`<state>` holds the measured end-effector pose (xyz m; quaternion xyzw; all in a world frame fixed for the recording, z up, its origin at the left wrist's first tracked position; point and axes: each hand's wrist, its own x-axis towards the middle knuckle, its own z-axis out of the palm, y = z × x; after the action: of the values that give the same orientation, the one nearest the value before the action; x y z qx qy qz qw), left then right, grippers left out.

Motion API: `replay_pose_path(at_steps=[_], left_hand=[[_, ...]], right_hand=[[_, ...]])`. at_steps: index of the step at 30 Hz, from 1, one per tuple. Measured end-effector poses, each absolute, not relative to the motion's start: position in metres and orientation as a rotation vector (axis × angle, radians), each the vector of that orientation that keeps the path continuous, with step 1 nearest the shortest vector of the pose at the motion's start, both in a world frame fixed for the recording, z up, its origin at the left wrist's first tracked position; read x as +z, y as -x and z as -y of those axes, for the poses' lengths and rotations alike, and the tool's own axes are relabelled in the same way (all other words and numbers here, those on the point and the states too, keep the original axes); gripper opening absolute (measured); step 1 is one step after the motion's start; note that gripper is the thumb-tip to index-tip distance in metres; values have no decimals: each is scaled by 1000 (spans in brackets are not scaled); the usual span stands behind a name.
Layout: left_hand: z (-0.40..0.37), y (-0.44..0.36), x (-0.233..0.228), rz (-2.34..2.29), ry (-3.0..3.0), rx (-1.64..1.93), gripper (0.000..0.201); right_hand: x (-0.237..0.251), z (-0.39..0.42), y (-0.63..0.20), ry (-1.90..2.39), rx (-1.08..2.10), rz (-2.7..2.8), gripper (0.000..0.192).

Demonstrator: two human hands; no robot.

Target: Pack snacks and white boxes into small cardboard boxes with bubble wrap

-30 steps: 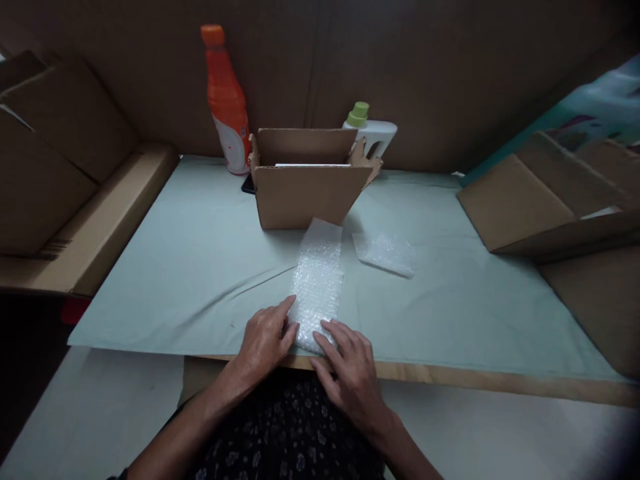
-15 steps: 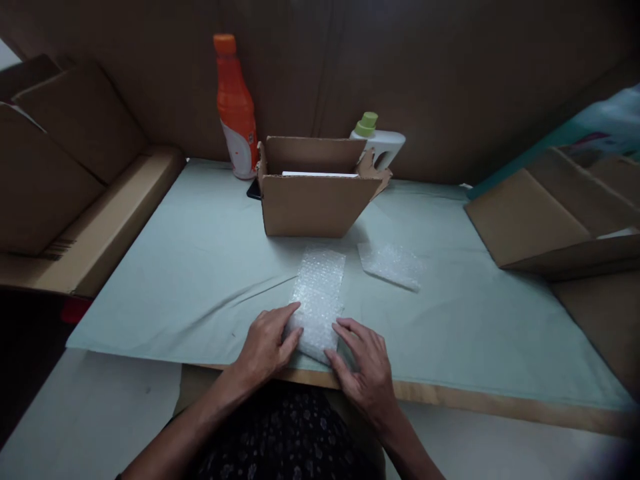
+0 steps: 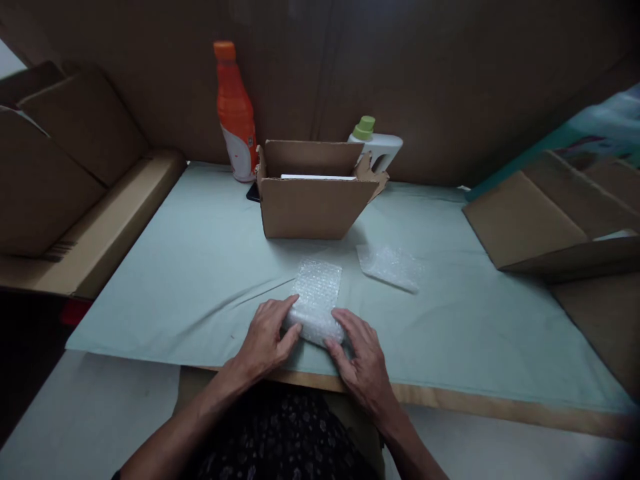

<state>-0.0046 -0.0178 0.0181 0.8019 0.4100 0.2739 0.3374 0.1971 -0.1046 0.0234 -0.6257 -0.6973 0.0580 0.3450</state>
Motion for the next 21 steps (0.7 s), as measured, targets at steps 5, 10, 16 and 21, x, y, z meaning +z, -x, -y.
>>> replay_pose_path(at_steps=[5,10,16,21], left_hand=[[-7,-20,15,-1280,-2108,695,46],[11,-14,19,-1277,-1520,921,61],[31,-13,21,-901,-874,884,65],[30,-21,25,-809,-666,864,61]], right_hand=[[18,90,-192,1634,-99,2025,40],[11,62,-198,1658,47,1915,34],[22,72,-188,1605,601,1639,32],[22,84,-188,1652,460,1573,35]])
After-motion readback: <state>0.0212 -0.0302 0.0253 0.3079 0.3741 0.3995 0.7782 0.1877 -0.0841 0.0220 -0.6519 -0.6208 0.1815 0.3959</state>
